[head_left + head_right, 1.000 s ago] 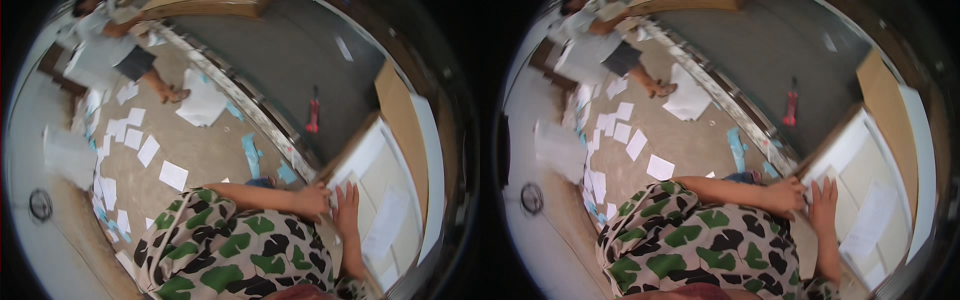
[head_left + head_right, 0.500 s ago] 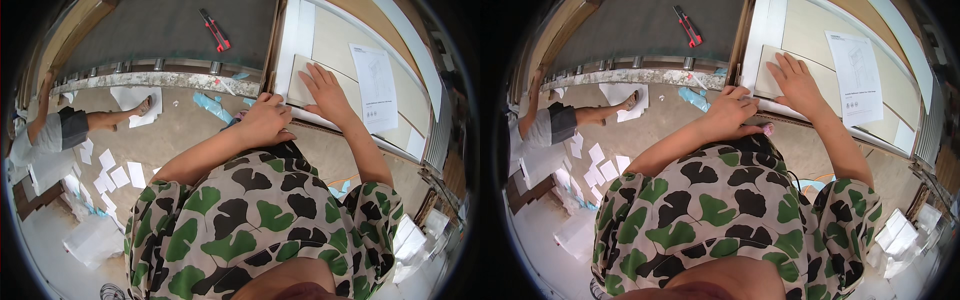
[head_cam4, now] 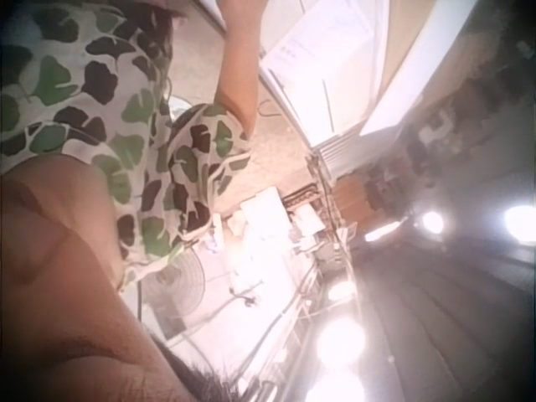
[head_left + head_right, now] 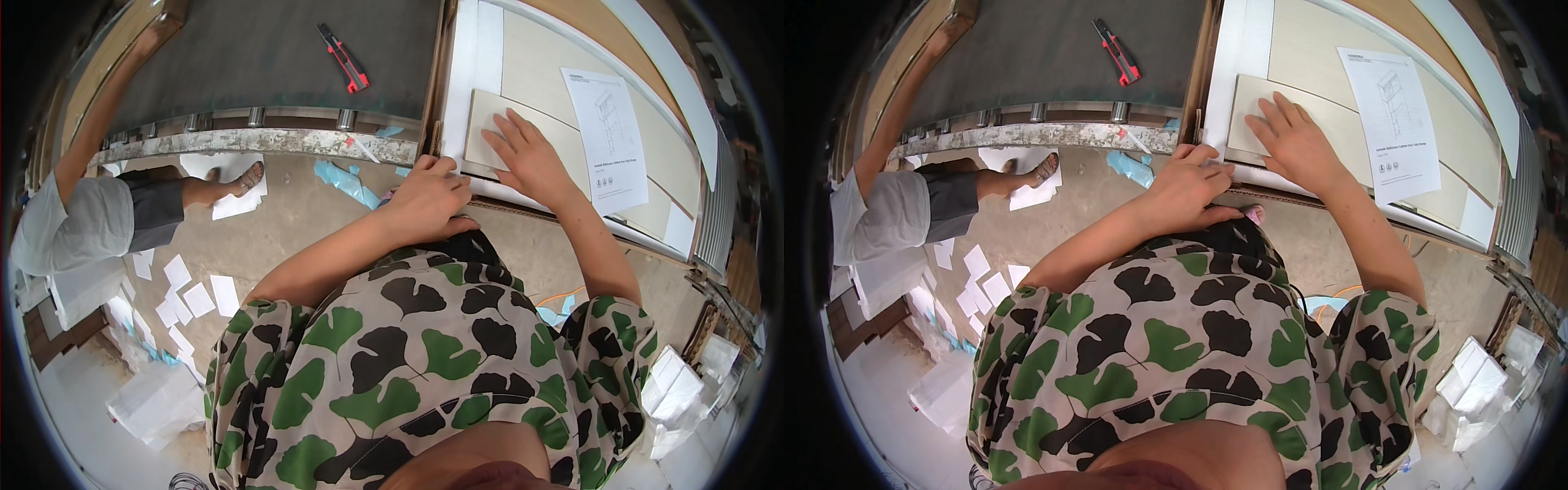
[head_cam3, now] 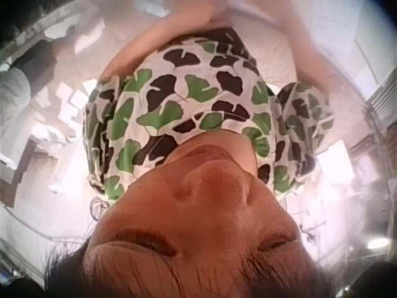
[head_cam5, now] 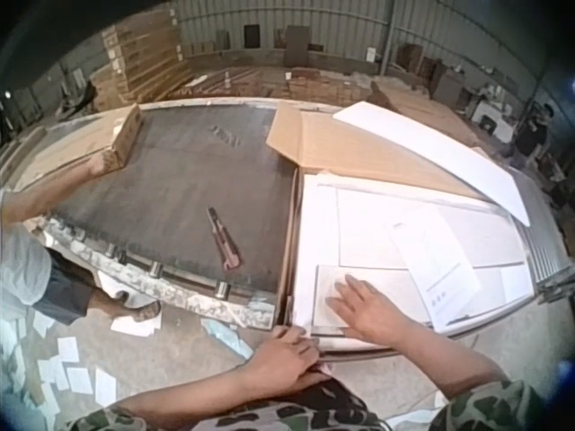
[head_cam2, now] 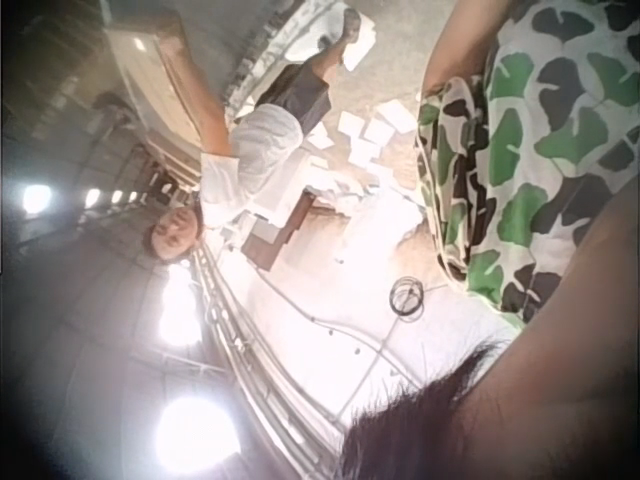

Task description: The person uses a utility knife to cut open a cardboard box on a conveyor. They then open the box and remove the foam packaging, instruction sheet, and wooden panels by hand.

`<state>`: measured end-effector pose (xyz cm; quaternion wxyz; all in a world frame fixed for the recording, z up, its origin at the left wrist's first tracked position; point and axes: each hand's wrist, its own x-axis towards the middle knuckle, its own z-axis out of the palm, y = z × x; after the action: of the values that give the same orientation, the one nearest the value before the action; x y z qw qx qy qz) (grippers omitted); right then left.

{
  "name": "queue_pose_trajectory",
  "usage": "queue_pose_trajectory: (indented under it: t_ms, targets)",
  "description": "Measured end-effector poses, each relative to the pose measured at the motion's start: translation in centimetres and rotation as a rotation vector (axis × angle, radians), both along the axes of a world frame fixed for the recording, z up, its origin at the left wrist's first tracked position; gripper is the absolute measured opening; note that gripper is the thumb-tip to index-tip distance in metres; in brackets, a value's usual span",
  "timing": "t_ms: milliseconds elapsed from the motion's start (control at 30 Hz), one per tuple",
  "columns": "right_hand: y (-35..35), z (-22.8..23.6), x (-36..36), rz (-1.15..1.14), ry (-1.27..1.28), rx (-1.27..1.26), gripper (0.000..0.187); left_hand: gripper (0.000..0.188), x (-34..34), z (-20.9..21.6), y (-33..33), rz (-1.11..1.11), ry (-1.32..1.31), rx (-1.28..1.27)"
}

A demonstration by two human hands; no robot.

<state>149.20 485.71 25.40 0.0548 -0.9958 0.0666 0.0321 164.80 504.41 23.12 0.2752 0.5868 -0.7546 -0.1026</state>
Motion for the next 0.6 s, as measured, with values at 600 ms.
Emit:
queue_pose_trajectory:
  t_ms: [600]
  targets:
    - [1.3, -1.4, -1.7, -0.082, -0.35, -0.023, 0.058, 0.071, 2.8, 0.1, -7.3, -0.006, -0.144, 0.01]
